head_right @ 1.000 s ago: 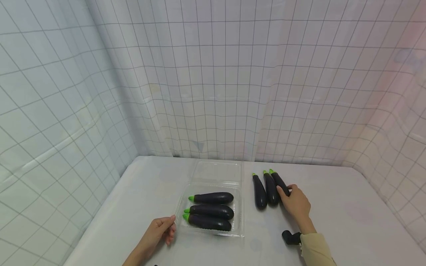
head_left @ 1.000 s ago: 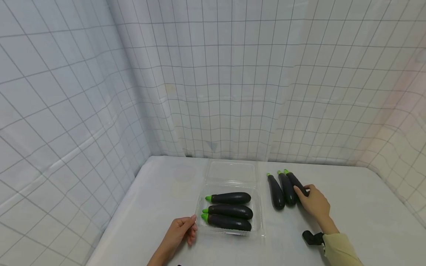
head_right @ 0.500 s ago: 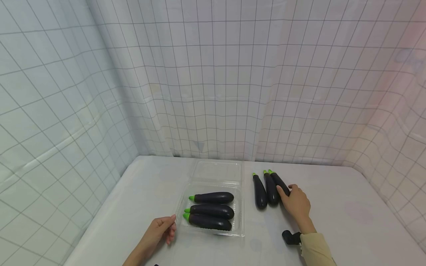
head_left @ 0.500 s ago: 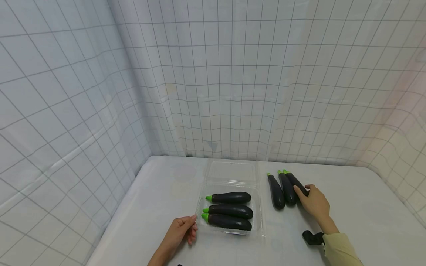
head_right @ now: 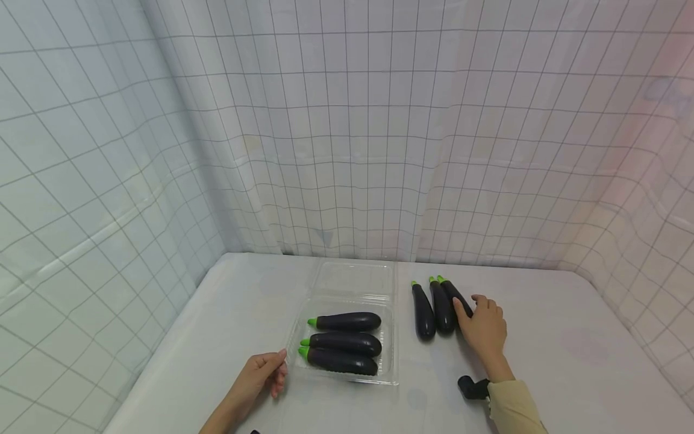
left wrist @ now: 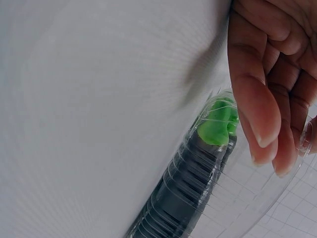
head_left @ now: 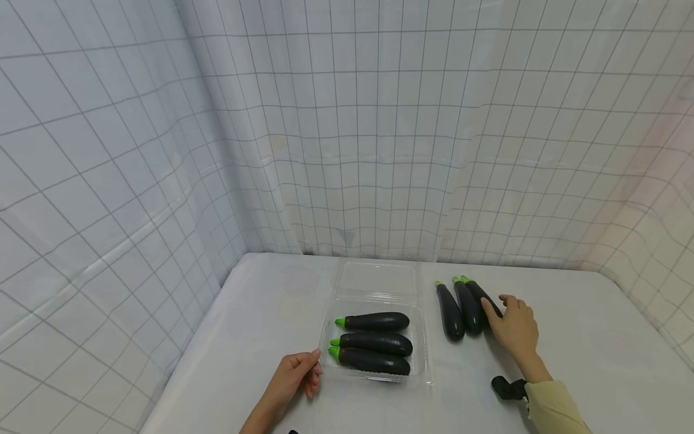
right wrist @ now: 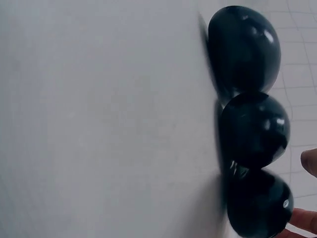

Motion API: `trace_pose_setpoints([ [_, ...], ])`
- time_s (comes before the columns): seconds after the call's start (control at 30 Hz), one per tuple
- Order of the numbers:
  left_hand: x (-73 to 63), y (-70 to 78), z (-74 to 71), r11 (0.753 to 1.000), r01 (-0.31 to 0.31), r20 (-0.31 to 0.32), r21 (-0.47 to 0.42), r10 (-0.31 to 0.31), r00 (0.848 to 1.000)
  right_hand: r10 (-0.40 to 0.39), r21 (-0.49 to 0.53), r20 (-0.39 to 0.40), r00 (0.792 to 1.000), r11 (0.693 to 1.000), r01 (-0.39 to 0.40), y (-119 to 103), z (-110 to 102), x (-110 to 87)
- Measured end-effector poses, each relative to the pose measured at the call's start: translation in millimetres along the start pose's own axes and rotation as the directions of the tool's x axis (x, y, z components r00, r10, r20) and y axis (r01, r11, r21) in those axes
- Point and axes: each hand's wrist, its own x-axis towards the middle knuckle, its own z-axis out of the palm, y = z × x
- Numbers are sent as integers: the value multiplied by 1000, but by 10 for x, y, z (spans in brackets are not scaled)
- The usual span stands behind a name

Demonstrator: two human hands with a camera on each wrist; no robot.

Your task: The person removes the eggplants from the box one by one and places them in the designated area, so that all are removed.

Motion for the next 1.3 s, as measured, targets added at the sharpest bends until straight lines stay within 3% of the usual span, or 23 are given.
trace_pose_setpoints([
  [0.23,6,-2,-6,1000,6,1,-4,-6,1000,-79,42,-142,987,995,86,-181,-57,-22],
  [0.53,9,2,-10,1000,7,-3,-4,-7,1000,-167,123,-198,966,973,194,-448,-100,-57],
  [0.77,13,-2,-10,1000,9,3,3,-9,1000,-284,163,-244,927,931,328,-706,-133,-140],
  [0.97,21,-22,-16,1000,8,5,6,-8,1000,-398,189,-271,876,870,454,-915,-170,-205],
  [1.3,18,-10,-6,1000,-4,2,3,4,1000,-524,168,-235,819,808,565,-1146,-199,-317],
])
